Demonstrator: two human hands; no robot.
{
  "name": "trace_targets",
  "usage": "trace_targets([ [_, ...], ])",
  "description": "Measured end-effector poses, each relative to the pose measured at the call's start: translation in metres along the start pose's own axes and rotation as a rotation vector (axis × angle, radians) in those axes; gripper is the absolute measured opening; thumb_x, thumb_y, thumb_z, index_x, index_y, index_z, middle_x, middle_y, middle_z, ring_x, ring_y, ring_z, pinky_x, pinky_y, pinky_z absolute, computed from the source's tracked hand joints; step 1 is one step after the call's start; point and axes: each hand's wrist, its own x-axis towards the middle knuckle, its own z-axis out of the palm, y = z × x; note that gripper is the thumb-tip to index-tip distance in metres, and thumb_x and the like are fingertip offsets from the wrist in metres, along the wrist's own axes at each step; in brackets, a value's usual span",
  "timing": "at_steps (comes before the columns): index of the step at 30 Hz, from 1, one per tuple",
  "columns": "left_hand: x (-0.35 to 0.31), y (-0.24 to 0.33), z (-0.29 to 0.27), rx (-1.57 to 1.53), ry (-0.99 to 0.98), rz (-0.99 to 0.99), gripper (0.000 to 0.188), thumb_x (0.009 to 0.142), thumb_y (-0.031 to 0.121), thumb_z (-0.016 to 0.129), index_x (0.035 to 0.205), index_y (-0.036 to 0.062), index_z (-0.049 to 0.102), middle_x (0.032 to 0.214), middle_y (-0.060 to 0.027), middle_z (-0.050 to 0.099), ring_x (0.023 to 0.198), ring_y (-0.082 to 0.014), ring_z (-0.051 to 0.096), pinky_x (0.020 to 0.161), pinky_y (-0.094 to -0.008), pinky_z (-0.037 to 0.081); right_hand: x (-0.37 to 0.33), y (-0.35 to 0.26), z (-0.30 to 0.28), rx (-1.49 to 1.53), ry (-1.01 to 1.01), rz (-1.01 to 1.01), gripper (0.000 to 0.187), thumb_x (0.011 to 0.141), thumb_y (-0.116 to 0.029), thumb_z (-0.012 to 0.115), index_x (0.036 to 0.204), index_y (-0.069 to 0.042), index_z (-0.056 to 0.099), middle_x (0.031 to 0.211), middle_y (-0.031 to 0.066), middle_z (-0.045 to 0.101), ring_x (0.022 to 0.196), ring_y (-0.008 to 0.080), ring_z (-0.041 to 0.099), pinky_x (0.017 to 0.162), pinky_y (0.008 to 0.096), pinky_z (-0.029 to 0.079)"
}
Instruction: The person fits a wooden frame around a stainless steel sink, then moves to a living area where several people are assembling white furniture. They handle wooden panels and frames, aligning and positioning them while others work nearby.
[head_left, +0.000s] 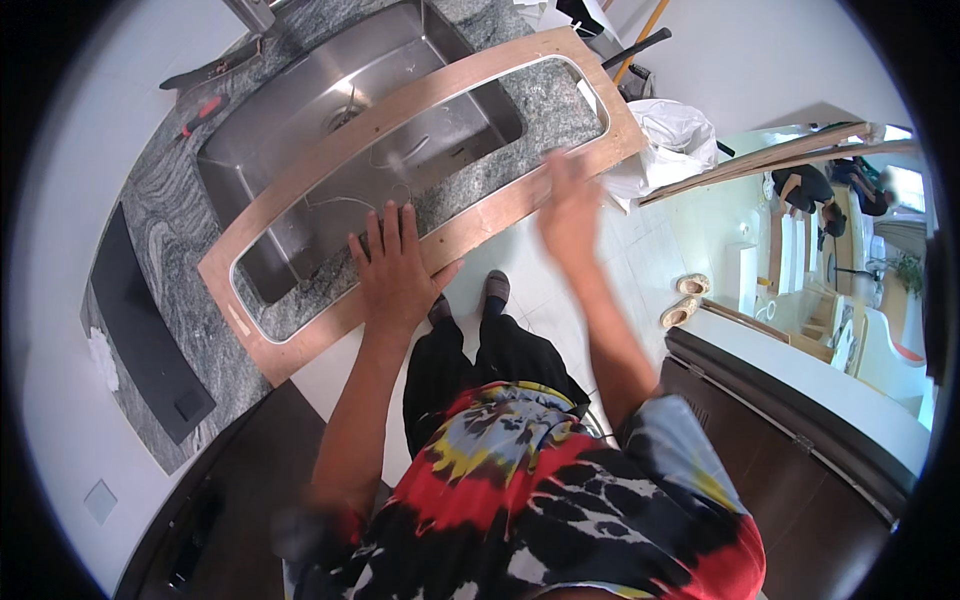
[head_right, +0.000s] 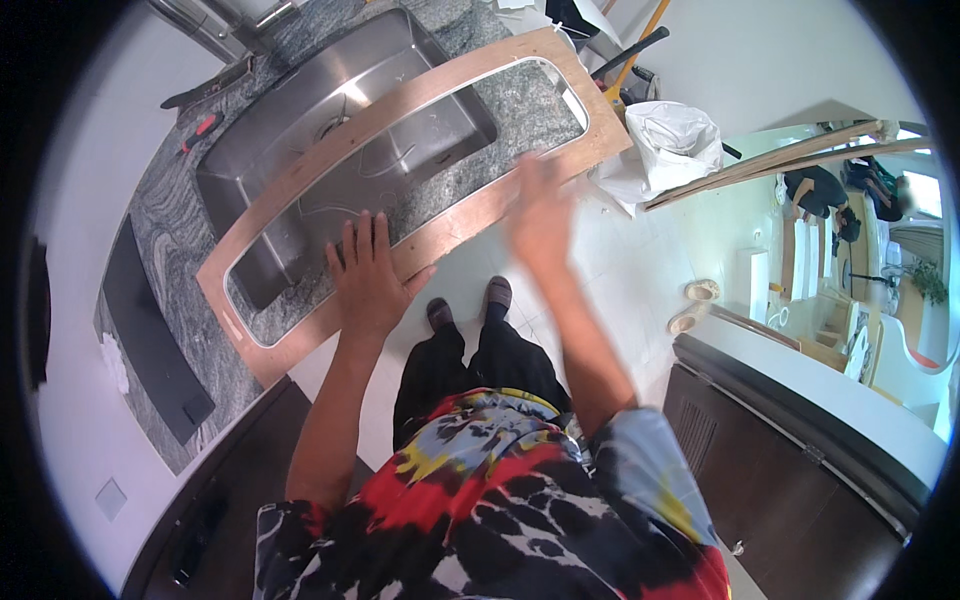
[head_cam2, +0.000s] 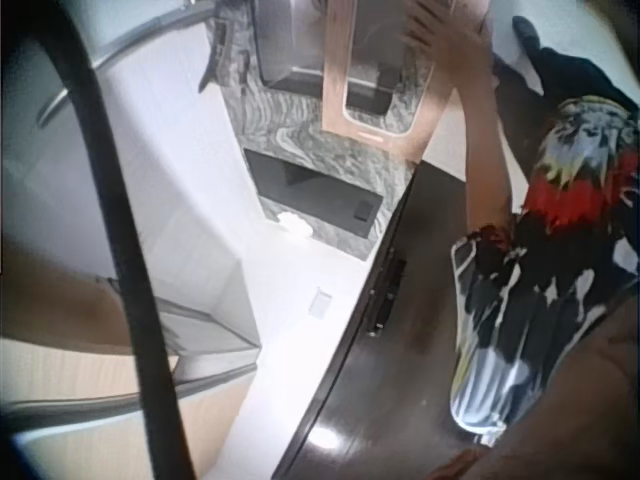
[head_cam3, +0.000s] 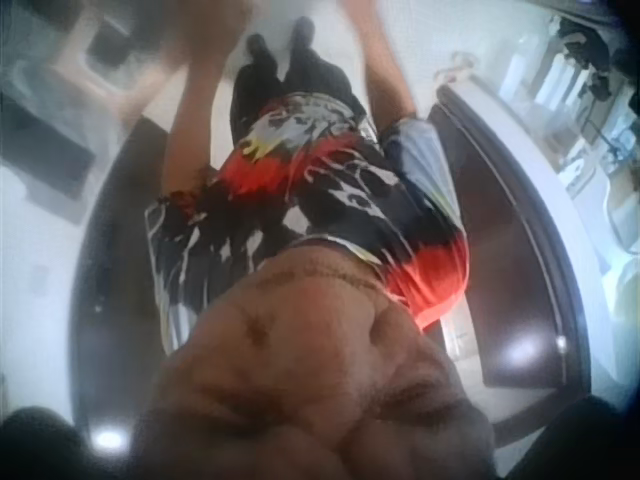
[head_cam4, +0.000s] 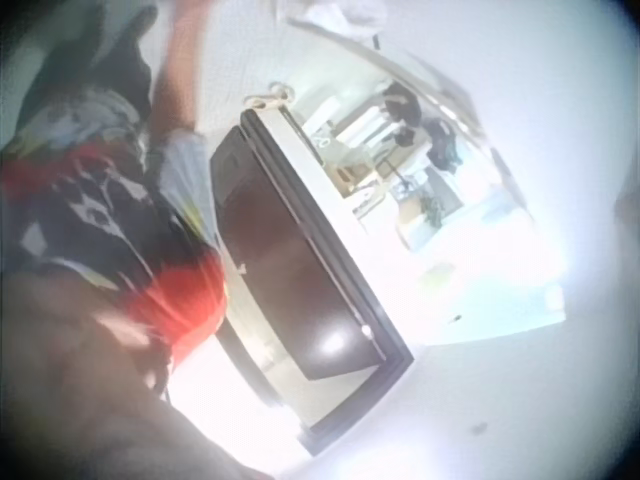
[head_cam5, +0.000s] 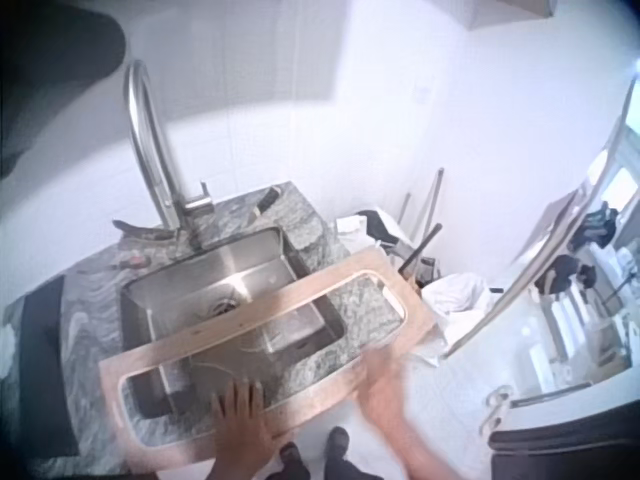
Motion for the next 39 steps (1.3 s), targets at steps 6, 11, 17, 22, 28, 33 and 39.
trace_targets([
  [6,-0.005,0.002,-0.012,0.006,-0.048,0.072,0.090,0.083,0.056,0.069,0.151,0.0051,0.038,0.157,-0.0178,0.034,0.147,-0.0403,0.028,0.116,-0.0657,0.020,-0.031,-0.074,-0.023,0.169,-0.125,-0.355,0.062,0.080,-0.019,0.068,0.138,-0.005,0.053,0.146,0.0149,0.052,0.142,0.0447,0.037,0.113,0.0721,0.021],
  [11,-0.010,-0.006,0.015,0.088,0.002,0.331,0.065,0.097,0.046,0.056,0.151,0.0119,0.042,0.160,-0.0127,0.033,0.150,-0.0325,0.026,0.118,-0.0606,0.021,0.068,0.153,-0.031,-0.155,0.075,0.176,0.047,0.084,-0.022,0.064,0.130,-0.010,0.059,0.132,0.0148,0.062,0.128,0.0390,0.053,0.101,0.0706,0.032],
  [17,-0.018,0.002,0.007,0.307,-0.149,0.254,0.067,0.099,0.040,0.055,0.153,0.0063,0.037,0.163,-0.0133,0.028,0.152,-0.0310,0.021,0.121,-0.0588,0.013,0.090,0.189,-0.089,0.442,0.191,0.339,0.040,0.103,-0.022,0.049,0.136,-0.001,0.057,0.129,0.0266,0.062,0.126,0.0410,0.056,0.106,0.0449,0.044],
  [22,-0.004,0.081,0.018,0.155,-0.075,-0.096,0.082,0.095,0.045,0.060,0.154,-0.0038,0.029,0.164,-0.0207,0.020,0.154,-0.0360,0.013,0.122,-0.0599,0.007,0.059,0.168,-0.013,0.662,0.063,0.148,0.042,0.104,-0.024,0.052,0.137,0.001,0.055,0.135,0.0259,0.059,0.127,0.0382,0.056,0.107,0.0420,0.043],
  [28,0.094,0.236,0.064,0.029,-0.006,-0.137,0.080,0.093,0.046,0.062,0.151,-0.0019,0.036,0.162,-0.0213,0.026,0.152,-0.0377,0.019,0.122,-0.0581,0.011,0.061,0.148,-0.035,0.660,-0.062,0.203,0.045,0.105,-0.023,0.049,0.140,0.004,0.050,0.144,0.0267,0.051,0.135,0.0401,0.049,0.111,0.0426,0.039],
  [33,0.138,0.283,0.064,-0.228,0.172,0.005,0.062,0.094,0.039,0.063,0.142,0.0018,0.049,0.154,-0.0213,0.039,0.147,-0.0399,0.029,0.120,-0.0589,0.016,0.070,0.188,-0.034,0.969,-0.107,0.316,0.040,0.103,-0.022,0.046,0.132,0.002,0.058,0.133,0.0236,0.058,0.126,0.0355,0.054,0.109,0.0404,0.038],
  [39,0.155,0.216,0.044,-0.322,0.287,-0.173,0.042,0.092,0.028,0.067,0.127,0.0052,0.062,0.141,-0.0178,0.054,0.138,-0.0403,0.042,0.117,-0.0609,0.021,0.096,0.214,-0.067,1.418,-0.045,0.601,0.033,0.098,-0.006,0.057,0.130,0.000,0.057,0.111,0.0116,0.068,0.098,0.0164,0.065,0.087,0.0292,0.052],
])
